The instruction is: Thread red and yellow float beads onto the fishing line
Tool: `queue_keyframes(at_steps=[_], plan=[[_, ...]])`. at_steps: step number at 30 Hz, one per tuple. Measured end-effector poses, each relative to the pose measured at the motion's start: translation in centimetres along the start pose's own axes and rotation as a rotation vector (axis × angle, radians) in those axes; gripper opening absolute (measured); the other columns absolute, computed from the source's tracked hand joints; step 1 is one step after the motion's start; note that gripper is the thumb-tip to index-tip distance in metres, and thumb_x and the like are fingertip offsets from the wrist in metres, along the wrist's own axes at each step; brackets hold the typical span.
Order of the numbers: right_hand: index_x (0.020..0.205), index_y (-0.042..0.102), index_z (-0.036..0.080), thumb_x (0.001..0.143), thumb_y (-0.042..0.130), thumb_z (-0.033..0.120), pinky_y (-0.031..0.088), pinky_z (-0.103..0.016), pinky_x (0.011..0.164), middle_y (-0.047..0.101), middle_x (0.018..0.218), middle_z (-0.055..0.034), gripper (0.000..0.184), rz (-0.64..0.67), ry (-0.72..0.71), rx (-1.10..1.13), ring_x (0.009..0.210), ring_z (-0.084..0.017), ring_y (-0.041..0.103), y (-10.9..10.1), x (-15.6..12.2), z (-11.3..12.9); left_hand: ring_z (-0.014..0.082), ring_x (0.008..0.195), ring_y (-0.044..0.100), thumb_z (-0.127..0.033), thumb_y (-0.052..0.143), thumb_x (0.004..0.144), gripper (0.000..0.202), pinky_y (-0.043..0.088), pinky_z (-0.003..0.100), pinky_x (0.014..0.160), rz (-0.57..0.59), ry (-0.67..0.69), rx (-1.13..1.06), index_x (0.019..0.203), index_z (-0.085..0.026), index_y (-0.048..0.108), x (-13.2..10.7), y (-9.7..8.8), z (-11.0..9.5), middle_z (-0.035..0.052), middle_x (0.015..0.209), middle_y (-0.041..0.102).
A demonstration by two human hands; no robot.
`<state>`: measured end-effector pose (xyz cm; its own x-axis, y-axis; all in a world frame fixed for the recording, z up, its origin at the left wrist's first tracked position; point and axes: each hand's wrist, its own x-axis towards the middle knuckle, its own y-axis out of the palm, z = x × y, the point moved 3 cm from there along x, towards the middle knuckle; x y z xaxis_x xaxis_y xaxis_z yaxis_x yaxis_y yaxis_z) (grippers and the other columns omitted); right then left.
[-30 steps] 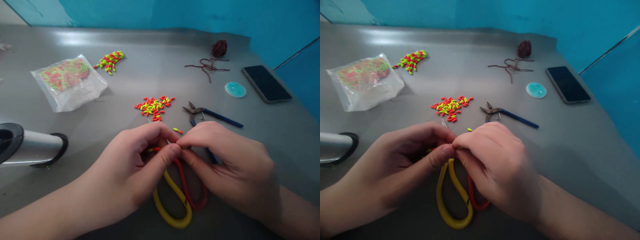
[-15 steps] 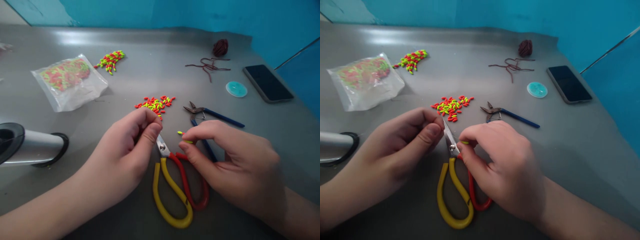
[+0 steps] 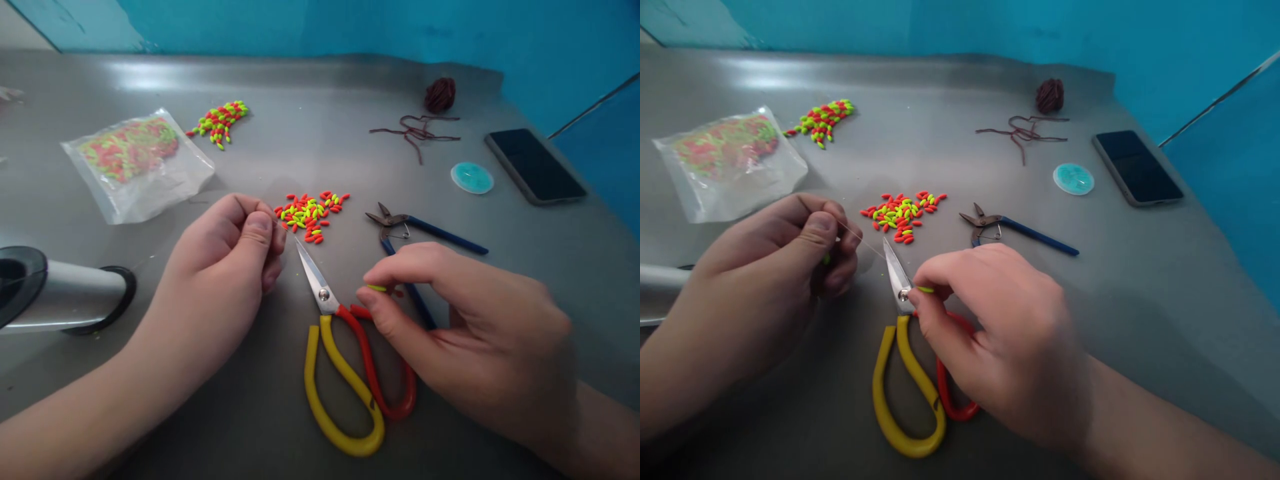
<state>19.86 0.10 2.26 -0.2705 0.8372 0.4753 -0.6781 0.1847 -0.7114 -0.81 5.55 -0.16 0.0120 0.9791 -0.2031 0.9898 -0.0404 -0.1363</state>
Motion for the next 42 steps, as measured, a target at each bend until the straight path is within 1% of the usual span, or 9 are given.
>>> queue_keyframes(at_steps=[9,16,23,29,32,34,37,39,42], plan=[[0.092,0.078,0.018,0.093,0.077,0.009,0.057,-0.024,0.078,0.08,0.082,0.0018,0.009,-0.001,0.016,-0.007,0.077,-0.013,0.073,-0.1,0.1,-0.1,0.009,0.055,0.045,-0.017,0.06,0.1,0.021,0.034,0.019,0.048,-0.102,-0.127,-0.116,0.081,-0.02,0.053,0.1,0.3,-0.4,-0.0021,0.075,0.053],[0.092,0.078,0.019,0.093,0.078,0.009,0.057,-0.023,0.079,0.081,0.085,0.0017,0.01,-0.008,0.025,-0.02,0.077,-0.013,0.073,-0.3,0.0,0.0,0.0087,0.054,0.045,-0.013,0.059,0.098,0.019,0.034,0.02,0.047,-0.092,-0.147,-0.124,0.082,-0.02,0.052,0.3,0.2,-0.6,-0.0027,0.075,0.053],[0.091,0.077,0.021,0.09,0.079,0.008,0.059,-0.023,0.079,0.081,0.084,0.0025,0.013,-0.014,0.035,-0.061,0.062,-0.012,0.064,-0.3,0.0,0.1,0.009,0.054,0.046,-0.012,0.06,0.097,0.019,0.034,0.021,0.048,-0.091,-0.15,-0.127,0.081,-0.019,0.052,0.2,0.3,-0.6,-0.0022,0.076,0.054],[0.091,0.076,0.022,0.091,0.078,0.006,0.059,-0.02,0.079,0.08,0.082,0.0034,0.016,-0.024,0.04,-0.078,0.079,-0.013,0.076,-0.4,0.0,0.3,0.009,0.053,0.044,-0.018,0.059,0.1,0.022,0.033,0.02,0.047,-0.126,-0.163,-0.144,0.08,-0.02,0.053,0.5,0.2,-0.3,-0.0022,0.075,0.054],[0.091,0.076,0.022,0.09,0.078,0.006,0.06,-0.02,0.082,0.08,0.084,0.0033,0.017,-0.021,0.043,-0.08,0.081,-0.013,0.077,-0.2,-0.1,0.3,0.0097,0.055,0.044,-0.021,0.062,0.1,0.02,0.034,0.02,0.048,-0.049,-0.146,-0.114,0.081,-0.021,0.056,0.5,0.3,-0.3,-0.0022,0.074,0.053],[0.102,0.077,0.021,0.09,0.079,0.009,0.062,-0.022,0.089,0.082,0.092,0.0013,0.017,-0.036,0.063,-0.073,0.086,-0.015,0.078,-0.1,-0.1,0.0,0.0105,0.055,0.043,-0.023,0.065,0.1,0.02,0.033,0.02,0.048,0.038,-0.125,-0.055,0.082,-0.021,0.059,0.3,0.6,-0.4,-0.0024,0.069,0.053],[0.119,0.076,0.016,0.09,0.079,0.014,0.063,-0.029,0.096,0.084,0.109,-0.005,0.029,-0.045,0.069,-0.038,0.097,-0.02,0.078,0.0,-0.1,-0.4,0.0121,0.057,0.044,-0.029,0.067,0.103,0.017,0.035,0.019,0.049,0.15,-0.05,0.041,0.087,-0.022,0.067,-0.5,1.1,-0.5,-0.0021,0.066,0.053],[0.122,0.075,0.013,0.093,0.078,0.016,0.061,-0.032,0.101,0.083,0.115,-0.0085,0.03,-0.026,0.033,-0.011,0.106,-0.022,0.077,0.2,-0.1,-0.6,0.0132,0.06,0.046,-0.031,0.067,0.104,0.008,0.039,0.019,0.051,0.212,0.0,0.07,0.102,-0.025,0.071,-1.3,1.3,-0.5,-0.0023,0.068,0.054],[0.123,0.077,0.012,0.096,0.078,0.015,0.058,-0.035,0.108,0.081,0.12,-0.0116,0.027,0.013,-0.018,0.038,0.117,-0.022,0.074,0.3,-0.1,-0.7,0.0158,0.063,0.054,-0.039,0.065,0.107,0.021,0.048,0.02,0.055,0.35,-0.003,0.034,0.127,-0.034,0.066,-2.5,1.5,-0.2,-0.0022,0.073,0.06]])
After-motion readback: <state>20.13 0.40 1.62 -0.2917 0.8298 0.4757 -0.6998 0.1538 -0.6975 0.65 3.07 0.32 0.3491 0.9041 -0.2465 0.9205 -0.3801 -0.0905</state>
